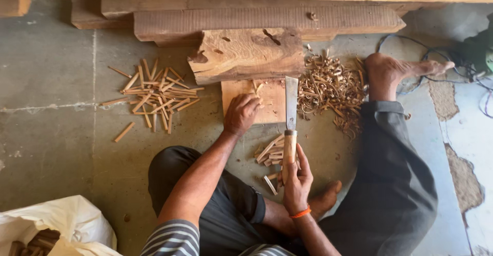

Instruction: The person sits on the floor and uses a chisel and mallet to carve small wooden sticks from a larger block of wood. They repeatedly strike the chisel to shape the wood, creating a pile of finished sticks and wood shavings.

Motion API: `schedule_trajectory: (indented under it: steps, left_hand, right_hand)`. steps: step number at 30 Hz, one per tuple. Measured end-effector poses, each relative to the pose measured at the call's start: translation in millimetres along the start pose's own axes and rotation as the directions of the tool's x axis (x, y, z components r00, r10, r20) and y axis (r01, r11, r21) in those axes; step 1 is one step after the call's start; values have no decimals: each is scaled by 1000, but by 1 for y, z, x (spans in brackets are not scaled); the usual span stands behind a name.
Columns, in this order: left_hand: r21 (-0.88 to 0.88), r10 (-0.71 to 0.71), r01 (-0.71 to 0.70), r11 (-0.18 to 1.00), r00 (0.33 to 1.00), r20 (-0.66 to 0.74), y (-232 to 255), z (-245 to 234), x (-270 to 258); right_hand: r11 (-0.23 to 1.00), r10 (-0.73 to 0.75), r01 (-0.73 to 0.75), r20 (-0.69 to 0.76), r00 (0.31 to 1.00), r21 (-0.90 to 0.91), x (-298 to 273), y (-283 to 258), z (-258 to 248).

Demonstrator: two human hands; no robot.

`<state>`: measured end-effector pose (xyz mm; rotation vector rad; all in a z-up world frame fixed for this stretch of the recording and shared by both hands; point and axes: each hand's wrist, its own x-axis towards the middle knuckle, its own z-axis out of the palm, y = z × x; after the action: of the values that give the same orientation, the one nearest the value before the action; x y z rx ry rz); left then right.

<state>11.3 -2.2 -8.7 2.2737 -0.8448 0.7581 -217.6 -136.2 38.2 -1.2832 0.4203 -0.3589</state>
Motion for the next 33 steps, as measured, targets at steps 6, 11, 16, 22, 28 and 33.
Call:
schedule_trajectory:
  steps: [6, 11, 16, 22, 28, 33]
  left_hand:
    - [-142, -81, 83, 986, 996, 25, 0, 0, -3]
    - [-109, -104, 102, 989, 995, -9, 2, -4, 2]
    - [-101, -124, 120, 988, 991, -42, 4, -6, -1]
    - [34, -23, 23, 999, 1000, 3, -3, 5, -4]
    - [-18, -86, 85, 996, 996, -19, 7, 2, -9]
    - [10, -78, 78, 997, 997, 17, 13, -19, 3]
  right_hand:
    - [975, 171, -165, 31, 985, -152, -15, -1, -25]
    - [930, 223, -200, 39, 974, -308, -24, -8, -26]
    - [907, 154, -123, 44, 987, -403, -28, 0, -33]
    - [816, -192, 256, 174, 966, -519, -26, -13, -12]
    - [705, 91, -63, 3, 996, -706, 25, -28, 39]
    - [774, 3, 61, 100, 995, -630, 1, -25, 8]
